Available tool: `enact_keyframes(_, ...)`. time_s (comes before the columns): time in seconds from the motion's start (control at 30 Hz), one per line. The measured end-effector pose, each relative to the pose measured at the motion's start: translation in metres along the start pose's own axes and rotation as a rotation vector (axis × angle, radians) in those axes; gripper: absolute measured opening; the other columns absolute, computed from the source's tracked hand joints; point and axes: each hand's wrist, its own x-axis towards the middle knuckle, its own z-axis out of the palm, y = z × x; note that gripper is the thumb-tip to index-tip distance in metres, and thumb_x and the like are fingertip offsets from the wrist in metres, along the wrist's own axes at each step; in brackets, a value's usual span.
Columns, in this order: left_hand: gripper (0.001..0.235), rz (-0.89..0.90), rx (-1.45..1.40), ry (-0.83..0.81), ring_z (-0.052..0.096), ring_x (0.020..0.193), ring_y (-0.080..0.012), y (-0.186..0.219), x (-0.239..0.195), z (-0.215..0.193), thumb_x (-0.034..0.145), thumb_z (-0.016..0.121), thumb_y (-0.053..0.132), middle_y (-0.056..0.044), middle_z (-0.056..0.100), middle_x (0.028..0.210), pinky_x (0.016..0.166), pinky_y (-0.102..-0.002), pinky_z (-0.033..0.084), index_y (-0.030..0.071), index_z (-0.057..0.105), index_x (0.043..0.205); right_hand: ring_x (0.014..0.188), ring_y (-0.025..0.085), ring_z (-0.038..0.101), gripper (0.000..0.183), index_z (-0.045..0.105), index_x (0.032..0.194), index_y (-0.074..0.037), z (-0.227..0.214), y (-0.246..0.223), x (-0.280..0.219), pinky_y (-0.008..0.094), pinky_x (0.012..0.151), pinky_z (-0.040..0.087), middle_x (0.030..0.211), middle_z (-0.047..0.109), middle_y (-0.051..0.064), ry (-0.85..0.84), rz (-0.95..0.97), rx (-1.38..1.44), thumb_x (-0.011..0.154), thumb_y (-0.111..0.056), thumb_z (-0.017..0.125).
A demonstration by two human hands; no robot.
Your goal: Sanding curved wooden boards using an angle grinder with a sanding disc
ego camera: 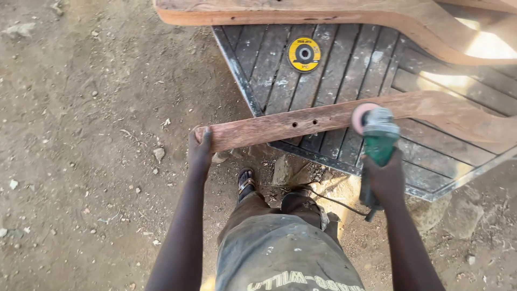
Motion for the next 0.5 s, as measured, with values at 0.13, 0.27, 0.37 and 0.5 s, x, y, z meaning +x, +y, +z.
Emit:
enact_keyframes(0.13,0.060,0.006,0.066,-0.053,0.062,0.085,-0.0248,0.016,-0.007,-0.003,0.101,0.067,0.057,-0.013,0.059,0.103,0.065,-0.038,0.056,0.013,0.054,0.140,0.104,0.047,0.059,0.070,0.039,0.136,-0.008,-0.008,0.022,0.015,0.061,0.090,0.042,0.107,0.054,0.023,0.065,0.013,0.084,0.093,-0.049,0.076)
enact_keyframes(0.27,0.057,0.036,0.030,-0.037,0.057,0.090,-0.0227,0.039,-0.025,0.000,0.103,0.065,0.053,-0.012,0.056,0.104,0.071,-0.038,0.054,0.009,0.053,0.137,0.110,0.052,0.063,0.074,0.040,0.139,-0.006,0.024,-0.031,-0.036,0.064,0.095,0.044,0.111,0.060,0.029,-0.058,-0.009,0.017,0.086,-0.042,0.076)
enact_keyframes(0.37,0.063,0.079,0.058,-0.018,0.057,0.099,-0.0269,0.039,-0.031,-0.001,0.103,0.066,0.055,-0.017,0.057,0.111,0.083,-0.043,0.051,0.005,0.052,0.139,0.114,0.056,0.061,0.082,0.038,0.145,-0.002,0.043,-0.076,-0.075,0.068,0.099,0.045,0.118,0.060,0.034,-0.238,-0.127,-0.001,0.081,-0.038,0.076)
enact_keyframes(0.5,0.064,0.113,0.115,0.018,0.059,0.112,-0.0307,0.047,-0.042,0.004,0.104,0.066,0.056,-0.021,0.059,0.121,0.096,-0.049,0.048,0.006,0.053,0.141,0.119,0.051,0.061,0.083,0.039,0.148,-0.018,0.062,-0.071,-0.076,0.068,0.103,0.046,0.130,0.061,0.022,-0.439,-0.339,-0.195,0.079,-0.047,0.075)
